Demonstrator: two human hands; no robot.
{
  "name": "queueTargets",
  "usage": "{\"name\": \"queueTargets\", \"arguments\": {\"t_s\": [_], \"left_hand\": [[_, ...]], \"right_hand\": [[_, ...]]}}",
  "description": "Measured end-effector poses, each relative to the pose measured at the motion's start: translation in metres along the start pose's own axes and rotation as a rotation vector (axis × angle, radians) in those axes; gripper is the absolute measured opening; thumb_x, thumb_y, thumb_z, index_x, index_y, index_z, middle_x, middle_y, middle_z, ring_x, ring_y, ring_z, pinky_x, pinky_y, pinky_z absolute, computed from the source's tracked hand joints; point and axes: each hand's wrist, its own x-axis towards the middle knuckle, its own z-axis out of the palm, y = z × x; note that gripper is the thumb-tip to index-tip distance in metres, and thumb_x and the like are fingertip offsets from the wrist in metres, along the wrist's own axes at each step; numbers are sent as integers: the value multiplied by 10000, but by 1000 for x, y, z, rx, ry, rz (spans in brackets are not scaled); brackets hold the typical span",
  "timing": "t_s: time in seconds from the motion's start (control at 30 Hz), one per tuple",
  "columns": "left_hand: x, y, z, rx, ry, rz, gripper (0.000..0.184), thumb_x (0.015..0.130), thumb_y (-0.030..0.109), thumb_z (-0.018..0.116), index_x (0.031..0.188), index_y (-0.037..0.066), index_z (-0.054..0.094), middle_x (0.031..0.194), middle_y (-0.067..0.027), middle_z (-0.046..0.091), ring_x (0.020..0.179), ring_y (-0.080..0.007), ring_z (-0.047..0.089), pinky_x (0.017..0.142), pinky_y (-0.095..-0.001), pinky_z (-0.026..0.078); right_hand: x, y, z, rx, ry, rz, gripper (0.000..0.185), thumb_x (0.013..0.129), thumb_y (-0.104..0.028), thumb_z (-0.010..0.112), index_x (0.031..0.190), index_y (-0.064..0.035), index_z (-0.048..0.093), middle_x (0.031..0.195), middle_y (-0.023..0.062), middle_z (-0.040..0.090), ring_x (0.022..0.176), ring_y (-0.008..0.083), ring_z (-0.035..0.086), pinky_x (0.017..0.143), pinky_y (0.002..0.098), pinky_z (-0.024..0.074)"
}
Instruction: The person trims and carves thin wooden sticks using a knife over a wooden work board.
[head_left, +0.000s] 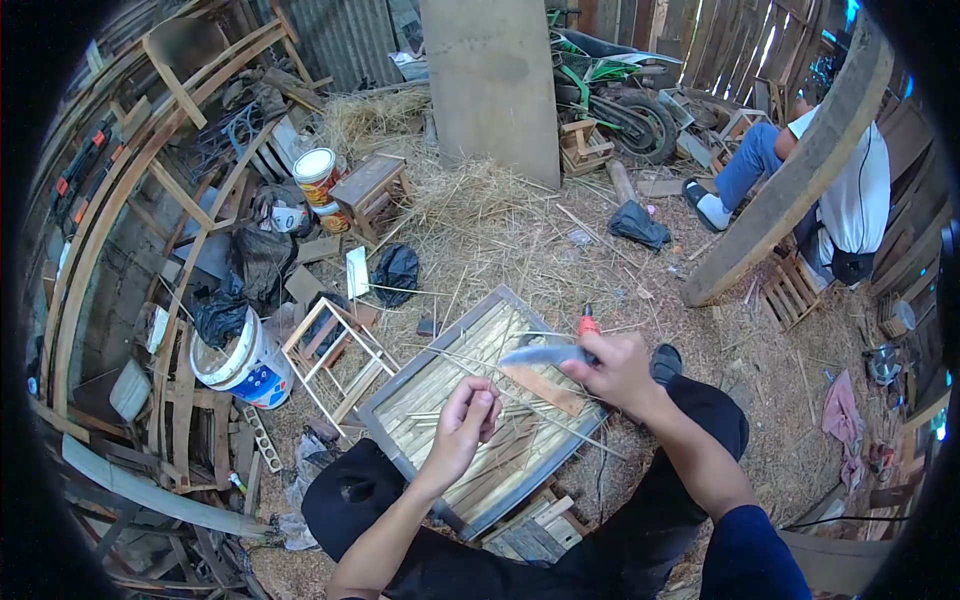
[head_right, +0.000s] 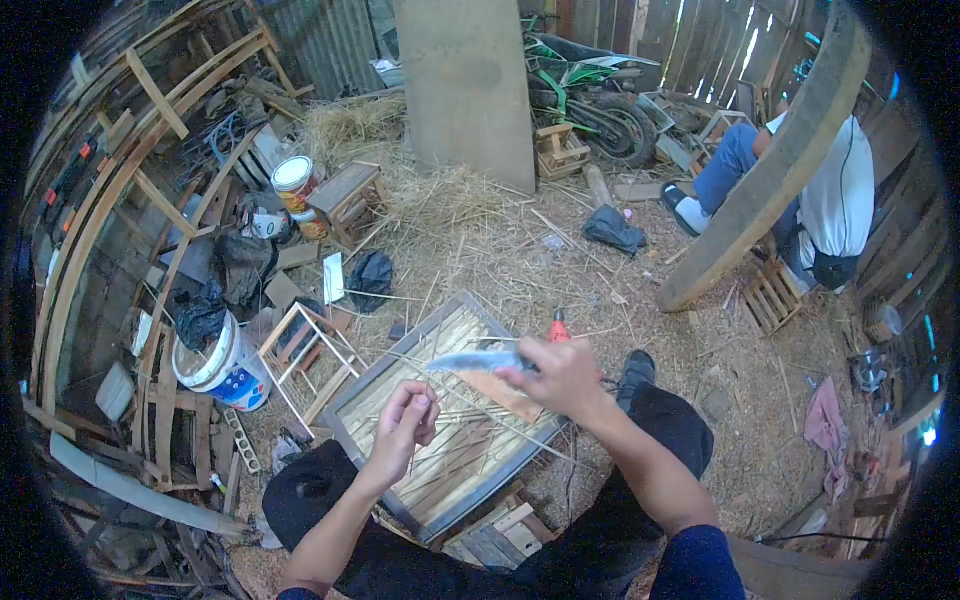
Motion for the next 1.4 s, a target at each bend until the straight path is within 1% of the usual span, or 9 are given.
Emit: {"name": "queueTargets", "arguments": {"t_s": [0.1,0.2,0.27,0.43,0.57,0.73,0.93,1.03,1.4], "left_hand": [[3,4,9,-16,28,-24,162,1039,237,478,1121,98,488,736,28,434,548,-46,295,482,-210,246],[6,6,9,-56,-79,-88,157,1042,179,453,1158,84,500,796,20,474,614,-47,392,530,-206,353],[8,2,11,-6,-111,-87,149,1039,167,462,1157,87,502,780,26,464,615,-45,394,532,-210,353],[8,3,23,135,-73,-25,138,1025,132,479,1157,97,500,753,33,438,589,-35,352,497,-211,265],[6,10,26,68,-35,-38,210,1017,112,495,1225,90,518,759,47,448,603,-26,369,509,-210,287],[4,9,27,173,-21,-39,246,1025,154,511,1258,88,554,761,66,460,618,-21,387,532,-206,310],[1,9,18,55,-127,-162,252,1047,251,487,1190,58,563,721,63,435,611,-15,384,527,-204,307],[-1,22,26,65,-123,-57,240,1051,273,469,1145,60,528,618,73,351,497,-22,284,450,-212,208],[0,19,17,91,-87,-30,243,1053,269,463,1148,55,528,624,70,360,489,-16,279,446,-211,206]], "right_hand": [[3,-14,6,31,-103,-110,429,825,-476,722,688,-107,552,497,60,525,434,228,576,425,360,420],[4,-21,13,117,-187,-133,382,826,-470,726,784,-99,646,512,69,550,448,234,589,434,361,426],[5,-25,20,200,-160,-140,386,828,-481,720,863,-98,695,512,77,558,453,242,592,434,365,426],[12,-28,20,185,-158,-148,428,830,-497,714,752,-85,627,506,70,544,441,246,576,432,361,421],[19,-28,12,176,-115,-144,470,827,-509,711,684,-86,566,502,62,522,436,243,561,433,362,417],[18,-25,4,88,-86,-175,456,815,-514,713,696,-98,568,501,48,507,428,228,546,432,356,413],[13,-17,-4,29,-60,-161,451,788,-503,738,676,-115,538,499,34,489,427,206,545,419,355,397],[13,-3,-12,-22,-35,-99,451,771,-485,756,652,-115,527,487,38,492,430,219,548,414,357,389],[6,8,-17,-125,-20,34,451,773,-499,748,648,-116,545,489,62,521,462,251,586,442,370,429]]}}
